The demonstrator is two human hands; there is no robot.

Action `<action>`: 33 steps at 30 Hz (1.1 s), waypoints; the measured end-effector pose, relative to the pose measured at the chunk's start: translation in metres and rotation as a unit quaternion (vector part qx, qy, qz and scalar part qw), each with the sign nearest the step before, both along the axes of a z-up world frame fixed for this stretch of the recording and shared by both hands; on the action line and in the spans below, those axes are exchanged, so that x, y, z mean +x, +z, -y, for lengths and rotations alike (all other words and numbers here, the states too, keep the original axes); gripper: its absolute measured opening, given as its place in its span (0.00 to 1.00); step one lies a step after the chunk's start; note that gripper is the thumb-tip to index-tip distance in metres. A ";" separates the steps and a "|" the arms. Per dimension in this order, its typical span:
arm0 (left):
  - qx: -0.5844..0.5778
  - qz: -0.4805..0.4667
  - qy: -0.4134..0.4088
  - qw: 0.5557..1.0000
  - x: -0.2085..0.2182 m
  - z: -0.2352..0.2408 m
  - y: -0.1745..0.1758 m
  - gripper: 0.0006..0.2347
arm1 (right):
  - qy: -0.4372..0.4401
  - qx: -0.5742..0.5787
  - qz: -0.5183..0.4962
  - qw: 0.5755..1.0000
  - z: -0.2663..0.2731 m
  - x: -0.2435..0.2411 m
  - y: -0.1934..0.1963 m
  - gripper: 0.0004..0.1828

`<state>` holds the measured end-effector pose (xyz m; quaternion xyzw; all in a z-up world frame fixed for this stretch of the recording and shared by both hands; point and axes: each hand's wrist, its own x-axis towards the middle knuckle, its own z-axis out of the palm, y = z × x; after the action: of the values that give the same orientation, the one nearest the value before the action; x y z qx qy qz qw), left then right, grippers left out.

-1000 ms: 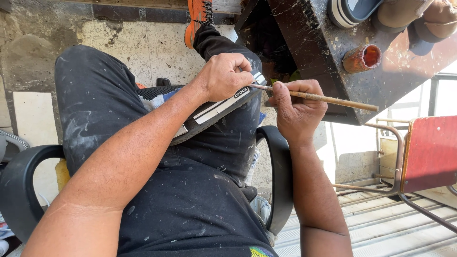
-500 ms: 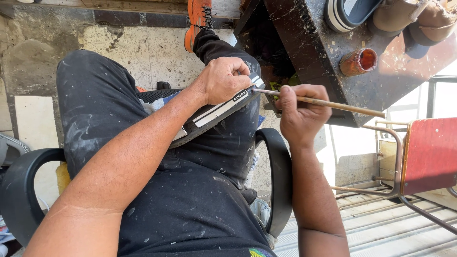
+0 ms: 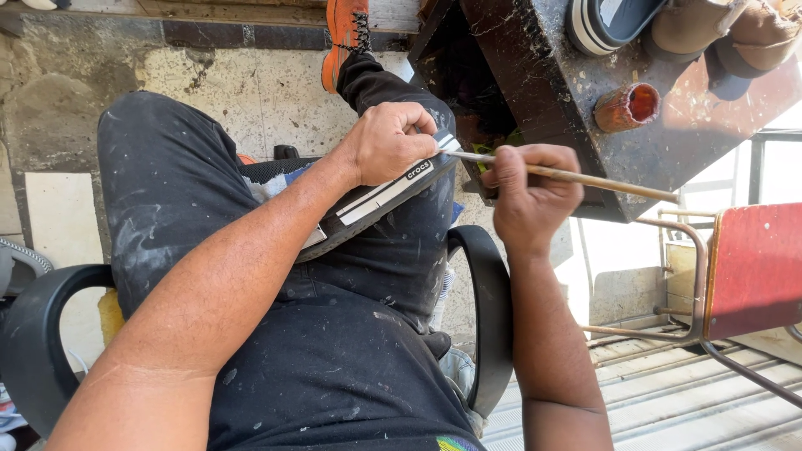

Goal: Applying dark dye to the white trim of a clog using a small brush

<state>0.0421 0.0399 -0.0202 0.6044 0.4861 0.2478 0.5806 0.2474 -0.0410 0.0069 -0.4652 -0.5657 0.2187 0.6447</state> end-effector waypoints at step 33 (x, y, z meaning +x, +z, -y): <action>0.030 -0.031 -0.039 0.998 0.002 -0.005 0.016 0.13 | -0.005 -0.065 -0.132 0.989 0.006 0.012 0.002 0.08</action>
<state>0.0446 0.0447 -0.0042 0.6473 0.4719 0.2207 0.5564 0.2593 -0.0473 0.0086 -0.4759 -0.4579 0.3112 0.6833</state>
